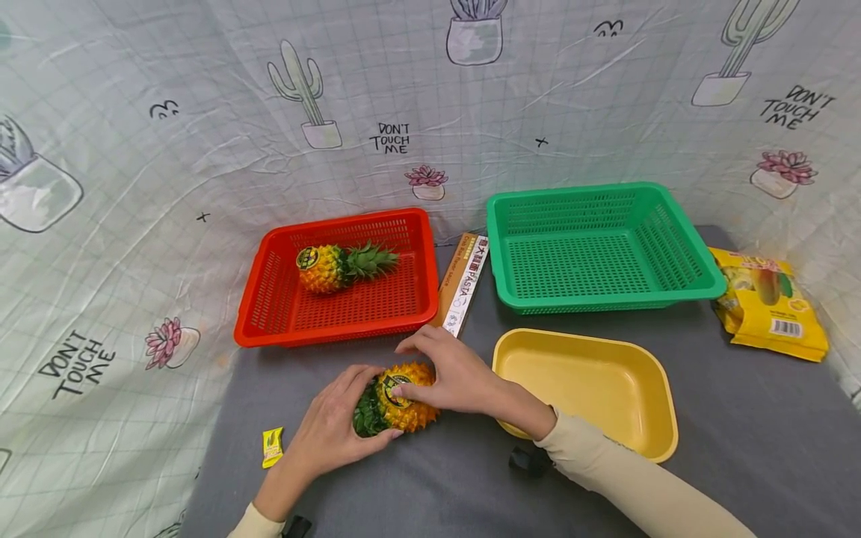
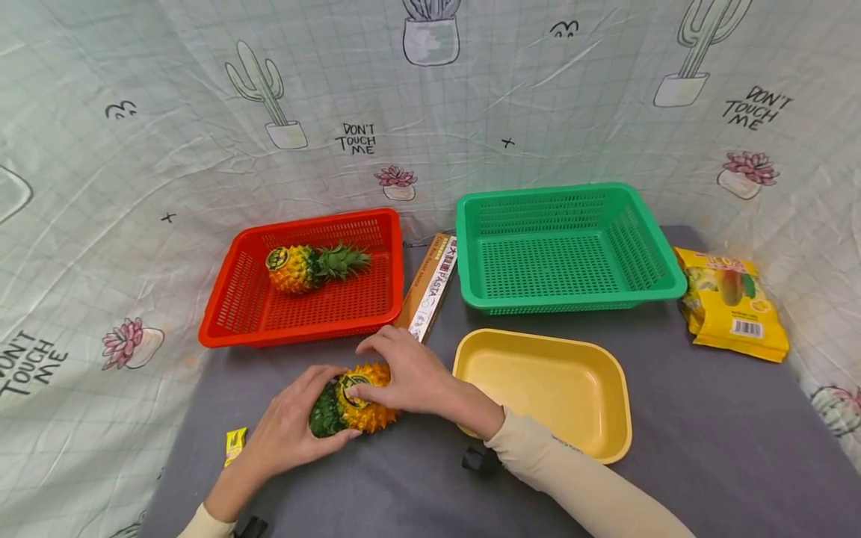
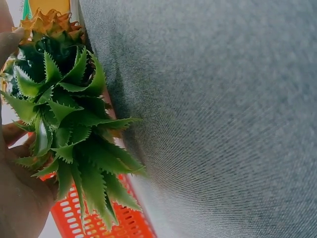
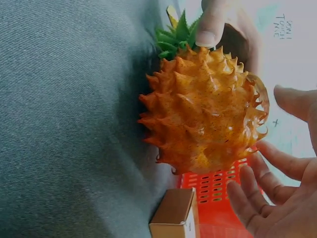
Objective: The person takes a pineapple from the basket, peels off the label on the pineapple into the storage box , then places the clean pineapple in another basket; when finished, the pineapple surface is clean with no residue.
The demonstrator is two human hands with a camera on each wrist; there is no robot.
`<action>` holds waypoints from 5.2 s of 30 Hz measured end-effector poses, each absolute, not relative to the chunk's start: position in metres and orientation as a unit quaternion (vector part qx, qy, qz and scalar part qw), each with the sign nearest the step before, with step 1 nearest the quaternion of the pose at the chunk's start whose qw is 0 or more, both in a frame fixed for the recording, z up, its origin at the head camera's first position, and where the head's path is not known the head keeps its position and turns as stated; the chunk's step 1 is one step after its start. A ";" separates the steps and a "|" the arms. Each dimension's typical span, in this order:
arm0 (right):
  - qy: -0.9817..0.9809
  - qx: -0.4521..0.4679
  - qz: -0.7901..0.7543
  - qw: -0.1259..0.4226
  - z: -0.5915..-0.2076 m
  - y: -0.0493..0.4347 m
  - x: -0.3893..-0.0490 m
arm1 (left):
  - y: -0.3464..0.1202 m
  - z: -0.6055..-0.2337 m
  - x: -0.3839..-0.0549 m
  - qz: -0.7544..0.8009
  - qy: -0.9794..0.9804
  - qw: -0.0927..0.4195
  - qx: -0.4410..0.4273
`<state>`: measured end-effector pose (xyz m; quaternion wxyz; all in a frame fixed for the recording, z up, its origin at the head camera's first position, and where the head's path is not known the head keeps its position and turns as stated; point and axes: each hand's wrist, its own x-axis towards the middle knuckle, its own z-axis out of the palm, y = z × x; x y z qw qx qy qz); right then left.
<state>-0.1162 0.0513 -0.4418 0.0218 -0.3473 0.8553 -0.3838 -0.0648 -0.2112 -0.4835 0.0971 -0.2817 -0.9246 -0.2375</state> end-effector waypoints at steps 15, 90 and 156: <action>0.857 -0.343 -0.384 -0.014 -0.439 0.042 -0.118 | -0.211 -0.487 -0.063 -0.242 -0.931 0.086 -0.260; 0.887 -0.301 -0.314 0.152 -0.465 0.204 -0.144 | -0.210 -0.488 -0.058 -0.248 -0.932 0.085 -0.249; 0.849 -0.450 -0.268 0.070 -0.441 0.070 -0.117 | -0.210 -0.489 -0.057 -0.258 -0.930 0.091 -0.247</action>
